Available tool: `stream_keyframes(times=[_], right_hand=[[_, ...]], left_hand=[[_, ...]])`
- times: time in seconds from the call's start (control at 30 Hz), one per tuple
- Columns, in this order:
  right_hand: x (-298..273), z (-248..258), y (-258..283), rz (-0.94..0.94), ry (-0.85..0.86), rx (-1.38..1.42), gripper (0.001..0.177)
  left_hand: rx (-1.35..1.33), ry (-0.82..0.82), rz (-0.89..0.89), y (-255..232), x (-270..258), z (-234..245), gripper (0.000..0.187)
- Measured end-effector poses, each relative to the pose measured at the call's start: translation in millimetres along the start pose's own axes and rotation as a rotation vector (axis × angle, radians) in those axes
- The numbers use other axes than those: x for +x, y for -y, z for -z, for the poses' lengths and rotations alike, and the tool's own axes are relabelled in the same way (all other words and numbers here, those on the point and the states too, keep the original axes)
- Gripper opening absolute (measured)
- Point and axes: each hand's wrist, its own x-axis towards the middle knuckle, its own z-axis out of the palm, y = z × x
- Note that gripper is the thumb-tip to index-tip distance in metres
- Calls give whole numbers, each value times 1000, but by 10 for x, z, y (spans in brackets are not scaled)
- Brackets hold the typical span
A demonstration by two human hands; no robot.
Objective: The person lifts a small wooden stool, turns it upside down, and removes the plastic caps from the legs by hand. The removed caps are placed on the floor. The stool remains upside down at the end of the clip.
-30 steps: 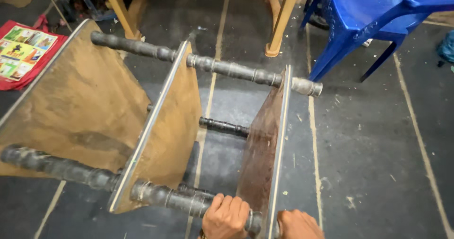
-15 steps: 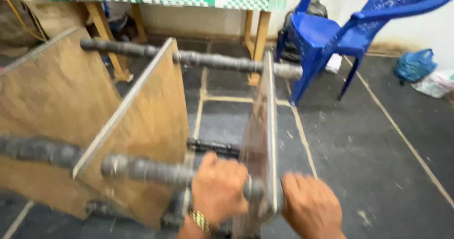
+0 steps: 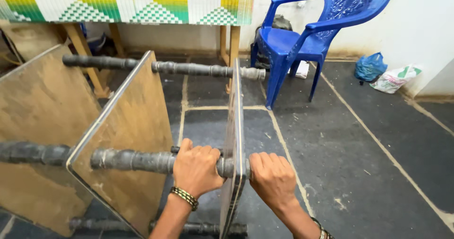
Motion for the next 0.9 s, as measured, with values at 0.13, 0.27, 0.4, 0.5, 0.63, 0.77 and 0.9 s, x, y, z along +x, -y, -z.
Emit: stream_keyframes(times=[0.13,0.27,0.4,0.5,0.63,0.77,0.9], right_hand=[[22,14,11,-2,-7,30,15],[94,154,-84,5,361,237,31],[144,370,-251,67,494,450,60],[97,486,-376,32,493,580,74],[5,537,-524,-258,514,744,59],[62,381,-586,-715,714,691,42],[-1,235,-596,-680,578,820,35]], left_hand=[[6,-12,1,19,-31,-23,20],[-10,-21,-1,46,-17,-54,17],[9,-15,23,28,-29,-46,18],[19,-16,41,17,-34,-42,18],[32,-58,32,-8,-32,-55,22],[5,-96,18,-39,-26,-7,27],[15,-85,31,-66,-24,8,26]])
